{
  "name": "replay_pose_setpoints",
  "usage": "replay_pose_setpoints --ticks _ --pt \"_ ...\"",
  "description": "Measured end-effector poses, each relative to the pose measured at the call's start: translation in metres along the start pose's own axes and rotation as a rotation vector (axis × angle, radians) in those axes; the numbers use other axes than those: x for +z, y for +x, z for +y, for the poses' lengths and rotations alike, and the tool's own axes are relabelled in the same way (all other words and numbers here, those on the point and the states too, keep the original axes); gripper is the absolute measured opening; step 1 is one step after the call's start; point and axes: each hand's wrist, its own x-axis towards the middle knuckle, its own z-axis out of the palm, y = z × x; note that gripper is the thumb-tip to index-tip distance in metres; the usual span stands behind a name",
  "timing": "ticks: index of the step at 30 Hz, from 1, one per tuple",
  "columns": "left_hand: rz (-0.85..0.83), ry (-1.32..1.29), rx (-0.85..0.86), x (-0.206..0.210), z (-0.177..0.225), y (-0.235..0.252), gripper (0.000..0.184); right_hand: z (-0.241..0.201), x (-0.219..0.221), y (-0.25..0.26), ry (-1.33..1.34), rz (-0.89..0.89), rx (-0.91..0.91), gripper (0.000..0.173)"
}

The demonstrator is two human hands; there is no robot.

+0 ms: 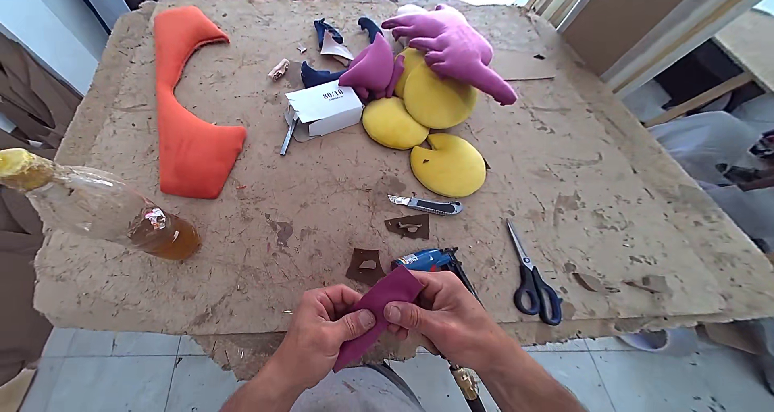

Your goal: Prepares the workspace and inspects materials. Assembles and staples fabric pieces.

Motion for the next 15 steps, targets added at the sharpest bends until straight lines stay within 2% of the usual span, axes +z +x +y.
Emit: replay_pose_setpoints --ticks 4,7,8,10,12,15 --pt "-0.134 0.057 -0.13 -0.02 0.006 0.003 0.012 0.015 -0.002 0.008 -0.006 -0.101 -0.004 0.015" --pt "-0.125 0.215 -0.186 -0.036 0.013 0.002 0.011 0.033 -0.003 0.023 -0.099 -0.186 0.006 0.016" --pt "-0.09 0.287 -0.188 -0.041 0.013 0.003 0.01 0.039 -0.003 0.03 -0.207 -0.209 -0.028 0.015" --pt "0.027 0.525 -0.142 -0.053 0.007 0.007 0.011 0.051 0.0 0.048 -0.588 -0.229 -0.188 0.013" --pt "0.163 0.895 0.047 -0.063 -0.004 0.012 0.013 0.065 0.005 0.068 -0.948 -0.203 -0.396 0.011" --pt "0.283 1.343 0.56 -0.089 -0.038 0.029 0.011 0.097 0.009 0.091 -1.24 -0.072 -0.709 0.01"
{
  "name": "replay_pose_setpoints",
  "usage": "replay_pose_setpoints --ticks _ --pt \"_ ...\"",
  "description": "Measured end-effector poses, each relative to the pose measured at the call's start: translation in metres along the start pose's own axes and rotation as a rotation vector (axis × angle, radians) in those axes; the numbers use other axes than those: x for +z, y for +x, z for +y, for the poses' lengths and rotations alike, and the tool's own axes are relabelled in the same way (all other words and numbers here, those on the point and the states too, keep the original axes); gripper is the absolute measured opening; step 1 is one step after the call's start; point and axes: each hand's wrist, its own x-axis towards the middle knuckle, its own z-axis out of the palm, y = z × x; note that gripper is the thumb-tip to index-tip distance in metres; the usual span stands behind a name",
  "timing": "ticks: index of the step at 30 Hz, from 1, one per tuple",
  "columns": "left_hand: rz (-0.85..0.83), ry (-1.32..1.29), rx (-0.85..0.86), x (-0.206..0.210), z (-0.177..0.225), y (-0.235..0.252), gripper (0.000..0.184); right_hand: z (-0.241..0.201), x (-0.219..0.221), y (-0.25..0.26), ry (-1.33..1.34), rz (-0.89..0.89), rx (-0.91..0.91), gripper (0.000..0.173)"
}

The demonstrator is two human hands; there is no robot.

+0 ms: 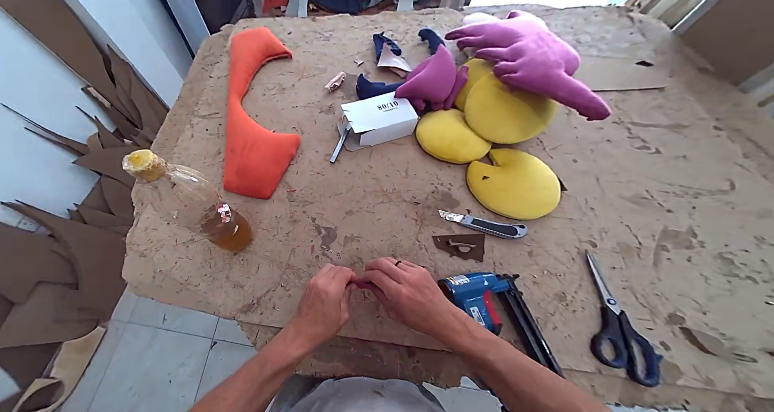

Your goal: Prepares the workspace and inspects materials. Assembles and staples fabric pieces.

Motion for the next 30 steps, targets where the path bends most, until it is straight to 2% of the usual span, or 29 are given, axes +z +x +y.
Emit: replay_pose_setpoints --ticks 2,6,10,18,23,28,30 --pt "0.074 0.129 0.117 0.022 -0.019 -0.007 0.012 0.006 0.022 -0.007 -0.061 0.051 -0.03 0.011" --pt "0.114 0.189 0.11 0.042 -0.023 -0.021 0.015 -0.007 0.04 -0.029 -0.014 -0.01 0.141 0.019" --pt "0.065 0.186 0.112 0.038 -0.019 -0.021 0.016 -0.029 0.051 -0.036 -0.055 0.024 0.266 0.022" --pt "-0.077 0.012 0.188 0.024 -0.038 -0.009 0.017 -0.036 0.051 -0.033 -0.074 0.03 0.345 0.021" --pt "0.012 -0.16 0.003 0.03 -0.034 -0.012 0.014 -0.034 0.039 -0.018 0.095 -0.064 0.592 0.013" --pt "-0.015 -0.198 -0.192 0.028 -0.024 -0.009 0.013 -0.034 0.034 -0.008 0.144 -0.104 0.728 0.008" --pt "-0.023 -0.214 -0.236 0.029 -0.022 -0.008 0.015 -0.034 0.026 -0.006 0.212 -0.061 0.821 0.021"
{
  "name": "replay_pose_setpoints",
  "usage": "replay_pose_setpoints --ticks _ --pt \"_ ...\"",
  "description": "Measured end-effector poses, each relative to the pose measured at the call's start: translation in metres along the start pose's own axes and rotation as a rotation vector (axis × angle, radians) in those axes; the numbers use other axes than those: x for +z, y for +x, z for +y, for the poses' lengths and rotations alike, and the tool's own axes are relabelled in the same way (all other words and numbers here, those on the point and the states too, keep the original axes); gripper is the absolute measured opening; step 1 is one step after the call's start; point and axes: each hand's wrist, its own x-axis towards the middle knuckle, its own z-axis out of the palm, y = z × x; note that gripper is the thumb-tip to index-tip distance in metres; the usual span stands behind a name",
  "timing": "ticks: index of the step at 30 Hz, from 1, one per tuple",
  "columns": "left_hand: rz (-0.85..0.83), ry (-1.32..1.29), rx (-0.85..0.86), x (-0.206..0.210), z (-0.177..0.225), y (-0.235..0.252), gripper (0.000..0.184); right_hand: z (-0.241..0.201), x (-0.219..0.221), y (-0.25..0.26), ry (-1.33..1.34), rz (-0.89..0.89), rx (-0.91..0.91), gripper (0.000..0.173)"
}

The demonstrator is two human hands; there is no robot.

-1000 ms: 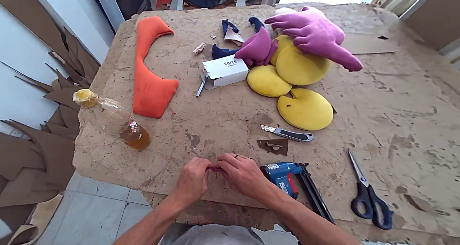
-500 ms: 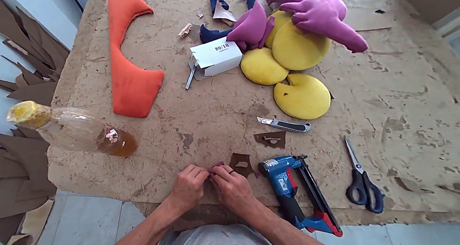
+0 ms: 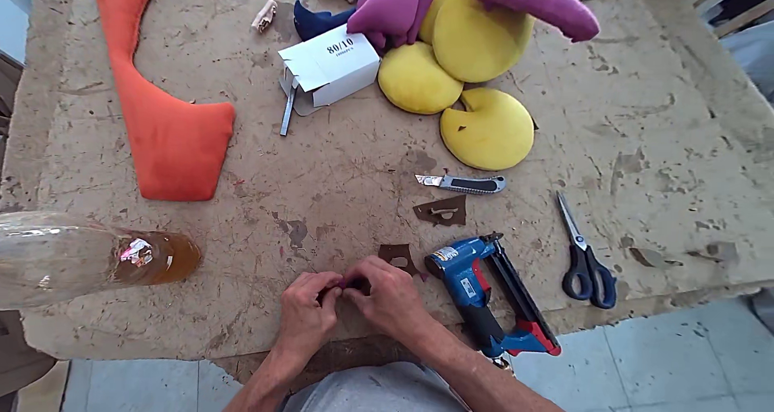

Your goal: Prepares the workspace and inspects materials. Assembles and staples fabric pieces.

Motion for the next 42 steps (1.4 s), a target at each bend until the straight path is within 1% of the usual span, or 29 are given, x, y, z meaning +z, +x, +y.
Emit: replay_pose_setpoints --ticks 1,2,4,5,6,7,9,10,11,15,16,17,19,20,22,23,26,31,35,39,42 --pt "0.0 -0.012 -0.013 0.001 0.001 -0.001 0.014 0.001 -0.01 -0.002 0.054 0.031 0.053 0.034" --pt "-0.002 -0.025 -0.021 0.001 0.001 -0.001 0.015 0.003 -0.024 -0.007 0.061 0.097 0.11 0.042" --pt "0.0 -0.045 -0.042 0.002 0.0 -0.002 0.016 0.014 -0.059 -0.029 -0.105 0.292 0.206 0.046" --pt "0.0 -0.052 -0.05 0.002 0.0 -0.003 0.017 0.023 -0.073 -0.045 -0.229 0.343 0.263 0.048" --pt "0.01 -0.056 -0.048 0.003 -0.001 -0.004 0.017 0.035 -0.08 -0.061 -0.343 0.356 0.323 0.054" --pt "0.026 -0.056 -0.039 0.004 -0.001 -0.004 0.017 0.047 -0.082 -0.078 -0.413 0.329 0.405 0.064" --pt "0.06 -0.046 -0.034 0.007 0.001 -0.007 0.016 0.063 -0.076 -0.104 -0.466 0.249 0.565 0.085" --pt "0.078 -0.033 -0.033 0.009 0.001 -0.007 0.015 0.068 -0.071 -0.109 -0.475 0.219 0.624 0.092" --pt "0.093 -0.019 -0.034 0.01 0.002 -0.008 0.015 0.071 -0.068 -0.111 -0.465 0.204 0.658 0.095" --pt "0.124 0.016 -0.04 0.014 0.002 -0.01 0.015 0.069 -0.076 -0.099 -0.401 0.157 0.699 0.094" --pt "0.126 0.017 -0.044 0.015 0.003 -0.01 0.015 0.062 -0.082 -0.097 -0.397 0.158 0.728 0.089" --pt "0.127 0.015 -0.05 0.015 0.003 -0.011 0.014 0.05 -0.089 -0.099 -0.393 0.166 0.742 0.079" --pt "0.135 0.003 -0.055 0.016 0.003 -0.01 0.014 0.018 -0.103 -0.105 -0.337 0.13 0.704 0.053" --pt "0.142 0.004 -0.056 0.016 0.003 -0.01 0.015 0.0 -0.108 -0.111 -0.232 0.07 0.681 0.041" --pt "0.148 0.007 -0.052 0.017 0.002 -0.011 0.014 -0.028 -0.103 -0.121 -0.019 -0.051 0.616 0.035" --pt "0.155 0.01 -0.05 0.018 0.002 -0.01 0.014 -0.041 -0.094 -0.12 0.036 -0.094 0.588 0.034" --pt "0.15 0.016 -0.041 0.018 0.003 -0.011 0.014 -0.076 -0.071 -0.101 -0.003 -0.159 0.527 0.025" --pt "0.162 0.012 -0.023 0.019 0.002 -0.012 0.015 -0.085 -0.056 -0.083 -0.131 -0.198 0.481 0.025" --pt "0.162 0.009 -0.017 0.019 0.001 -0.012 0.017 -0.085 -0.052 -0.08 -0.159 -0.19 0.479 0.022" --pt "0.141 -0.012 -0.017 0.017 0.001 -0.012 0.019 -0.084 -0.052 -0.078 -0.173 -0.195 0.434 0.024" --pt "0.129 -0.013 -0.008 0.017 0.0 -0.012 0.019 -0.084 -0.053 -0.075 -0.178 -0.217 0.435 0.024"
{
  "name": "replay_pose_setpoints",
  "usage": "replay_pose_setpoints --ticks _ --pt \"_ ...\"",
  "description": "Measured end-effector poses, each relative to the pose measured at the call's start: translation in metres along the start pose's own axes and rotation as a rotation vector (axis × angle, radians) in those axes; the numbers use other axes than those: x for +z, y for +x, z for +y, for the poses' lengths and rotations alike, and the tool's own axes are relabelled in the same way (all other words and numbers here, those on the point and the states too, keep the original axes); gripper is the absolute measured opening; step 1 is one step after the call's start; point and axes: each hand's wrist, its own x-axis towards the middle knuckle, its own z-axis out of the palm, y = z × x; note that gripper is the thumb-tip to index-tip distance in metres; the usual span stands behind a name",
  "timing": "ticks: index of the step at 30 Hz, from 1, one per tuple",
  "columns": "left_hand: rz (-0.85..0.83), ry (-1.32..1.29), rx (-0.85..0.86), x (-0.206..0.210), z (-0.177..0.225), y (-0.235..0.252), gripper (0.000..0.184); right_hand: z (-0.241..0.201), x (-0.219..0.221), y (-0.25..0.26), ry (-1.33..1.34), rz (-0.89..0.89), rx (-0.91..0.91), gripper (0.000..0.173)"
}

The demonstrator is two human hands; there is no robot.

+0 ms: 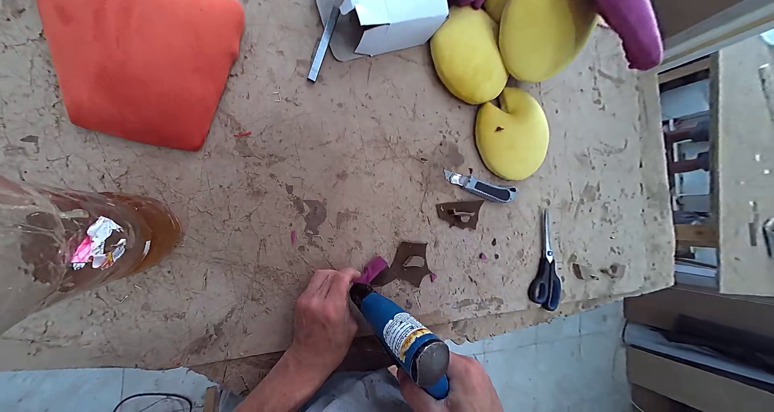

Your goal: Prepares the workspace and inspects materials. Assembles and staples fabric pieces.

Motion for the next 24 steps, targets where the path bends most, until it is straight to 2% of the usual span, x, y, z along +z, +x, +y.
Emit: replay_pose_setpoints --ticks 6,9,14,17,20,24 --pt "-0.005 -0.003 0.01 -0.001 -0.002 0.0 0.021 -0.004 -0.005 0.01 -0.026 -0.09 0.053 0.021" --pt "0.011 0.015 0.003 -0.001 0.001 0.0 0.018 0.001 -0.008 0.006 0.01 -0.068 0.068 0.02" --pt "0.033 0.022 -0.006 -0.002 -0.002 0.002 0.022 0.046 -0.041 -0.035 0.139 0.089 0.146 0.025" --pt "0.001 0.006 -0.006 -0.007 -0.001 0.003 0.026 0.069 -0.051 -0.046 0.018 0.211 0.24 0.026" --pt "-0.075 0.027 0.078 -0.013 0.001 0.004 0.03 0.087 -0.036 -0.03 -0.191 0.373 0.293 0.035" --pt "-0.116 0.235 0.303 -0.007 -0.002 0.007 0.024 0.126 -0.009 0.009 -0.217 0.539 0.308 0.06"
